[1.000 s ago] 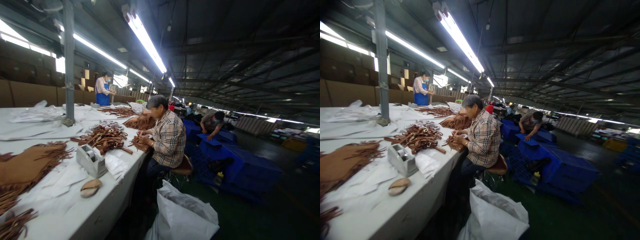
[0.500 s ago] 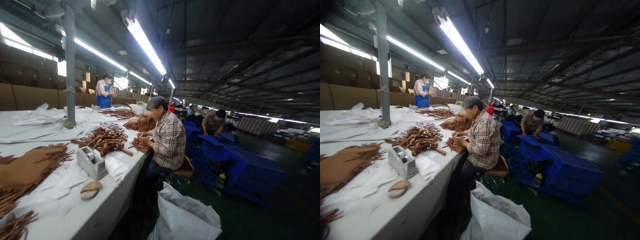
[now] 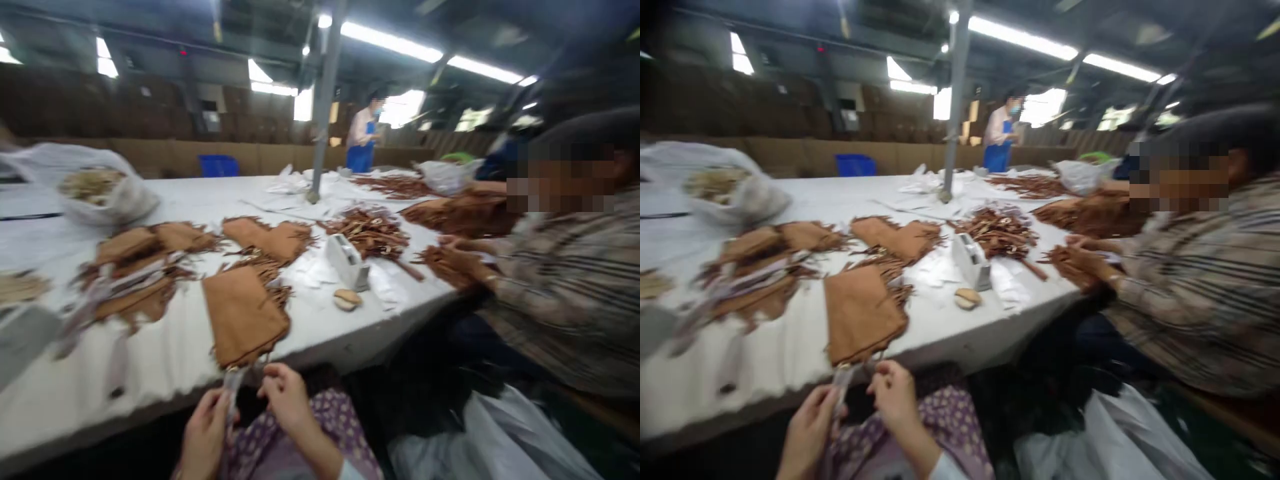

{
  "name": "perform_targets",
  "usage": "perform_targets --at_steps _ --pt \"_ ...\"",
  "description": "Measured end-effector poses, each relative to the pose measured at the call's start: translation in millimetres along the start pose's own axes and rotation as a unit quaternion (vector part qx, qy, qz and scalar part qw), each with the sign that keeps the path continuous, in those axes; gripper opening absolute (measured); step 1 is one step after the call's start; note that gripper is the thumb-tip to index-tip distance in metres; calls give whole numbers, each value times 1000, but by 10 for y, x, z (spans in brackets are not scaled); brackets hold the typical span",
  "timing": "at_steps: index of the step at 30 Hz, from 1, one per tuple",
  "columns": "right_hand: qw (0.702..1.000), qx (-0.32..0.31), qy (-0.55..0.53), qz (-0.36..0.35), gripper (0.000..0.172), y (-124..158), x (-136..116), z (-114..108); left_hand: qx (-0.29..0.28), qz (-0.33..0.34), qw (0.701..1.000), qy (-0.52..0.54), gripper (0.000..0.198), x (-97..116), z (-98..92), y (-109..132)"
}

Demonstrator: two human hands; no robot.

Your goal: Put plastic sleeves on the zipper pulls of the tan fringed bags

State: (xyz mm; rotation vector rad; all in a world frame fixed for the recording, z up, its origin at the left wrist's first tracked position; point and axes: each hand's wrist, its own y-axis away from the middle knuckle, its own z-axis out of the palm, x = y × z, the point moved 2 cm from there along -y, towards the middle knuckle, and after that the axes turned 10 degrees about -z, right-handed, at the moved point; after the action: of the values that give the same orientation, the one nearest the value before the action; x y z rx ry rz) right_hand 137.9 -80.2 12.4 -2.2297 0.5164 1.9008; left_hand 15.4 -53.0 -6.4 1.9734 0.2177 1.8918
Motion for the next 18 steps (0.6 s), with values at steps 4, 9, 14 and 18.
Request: perform_targets --at_steps 4,9,14,18 --pt "996 1 -84 -1 38 -62 119 192 45 11 998 -40 44 -91 -313 -182" --pt "994 -13 -106 -16 49 18 140 329 60 52 993 -83 40 -91 -224 -162" --pt "978 -29 -207 18 69 -38 205 449 49 81 990 -108 35 -109 -226 -154" --pt "941 -57 -324 80 82 -36 136 415 -7 26 999 -24 38 -141 -188 -138"
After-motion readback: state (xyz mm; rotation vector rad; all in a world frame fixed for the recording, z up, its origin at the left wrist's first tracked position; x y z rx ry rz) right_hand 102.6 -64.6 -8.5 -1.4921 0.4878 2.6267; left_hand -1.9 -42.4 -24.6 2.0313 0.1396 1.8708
